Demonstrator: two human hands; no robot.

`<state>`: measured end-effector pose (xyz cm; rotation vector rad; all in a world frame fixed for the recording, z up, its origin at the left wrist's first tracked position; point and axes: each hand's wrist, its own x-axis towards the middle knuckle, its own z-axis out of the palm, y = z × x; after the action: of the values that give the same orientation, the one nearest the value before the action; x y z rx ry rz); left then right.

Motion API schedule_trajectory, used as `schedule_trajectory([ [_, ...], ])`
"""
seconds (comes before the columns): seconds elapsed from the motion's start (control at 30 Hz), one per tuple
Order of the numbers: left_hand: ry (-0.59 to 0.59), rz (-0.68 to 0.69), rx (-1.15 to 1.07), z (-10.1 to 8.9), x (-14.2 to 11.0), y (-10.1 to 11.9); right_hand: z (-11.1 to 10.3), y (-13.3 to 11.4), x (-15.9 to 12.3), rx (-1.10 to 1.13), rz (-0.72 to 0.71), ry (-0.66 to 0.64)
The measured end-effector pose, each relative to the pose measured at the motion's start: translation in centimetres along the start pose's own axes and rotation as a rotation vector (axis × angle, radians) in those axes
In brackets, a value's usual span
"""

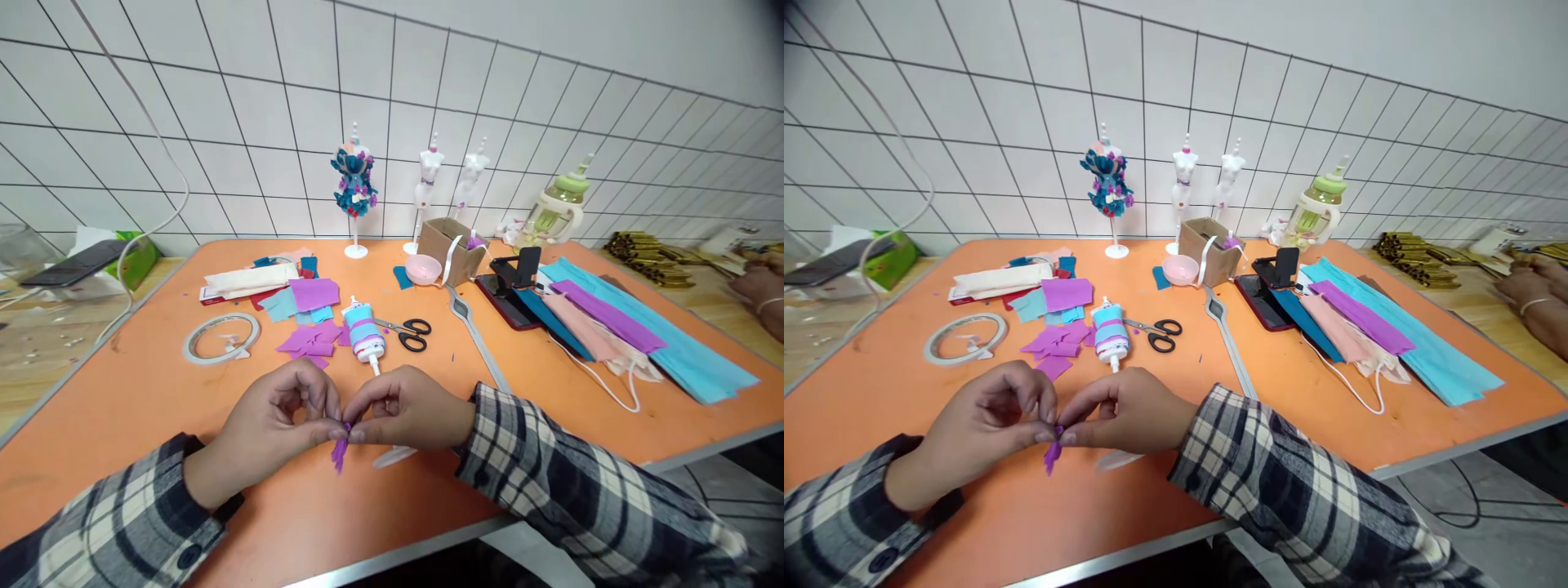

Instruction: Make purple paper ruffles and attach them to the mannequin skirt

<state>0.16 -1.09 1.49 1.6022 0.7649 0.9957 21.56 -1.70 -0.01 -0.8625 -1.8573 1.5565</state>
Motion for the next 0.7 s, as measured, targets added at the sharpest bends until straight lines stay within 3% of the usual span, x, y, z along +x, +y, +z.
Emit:
schedule_trajectory([
  [0.27,0.060,-0.045,0.186,-0.35,0.21,-0.51,-0.47,-0.70,0.02,-0.027,-0.019,0.046],
  [0.47,-0.014,-0.182,0.125,-0.52,0.55,-0.62,-0.40,-0.83,0.05,-0.022,0.033,0.097],
  [0.6,-0.002,-0.088,0.104,-0.59,0.69,-0.75,-0.50,-0.41,0.27,0.007,0.081,0.195],
  [0.7,-0.030,-0.049,0.226,-0.24,0.77,-0.36,-0.58,-0.20,0.38,-0.012,0.087,0.282],
])
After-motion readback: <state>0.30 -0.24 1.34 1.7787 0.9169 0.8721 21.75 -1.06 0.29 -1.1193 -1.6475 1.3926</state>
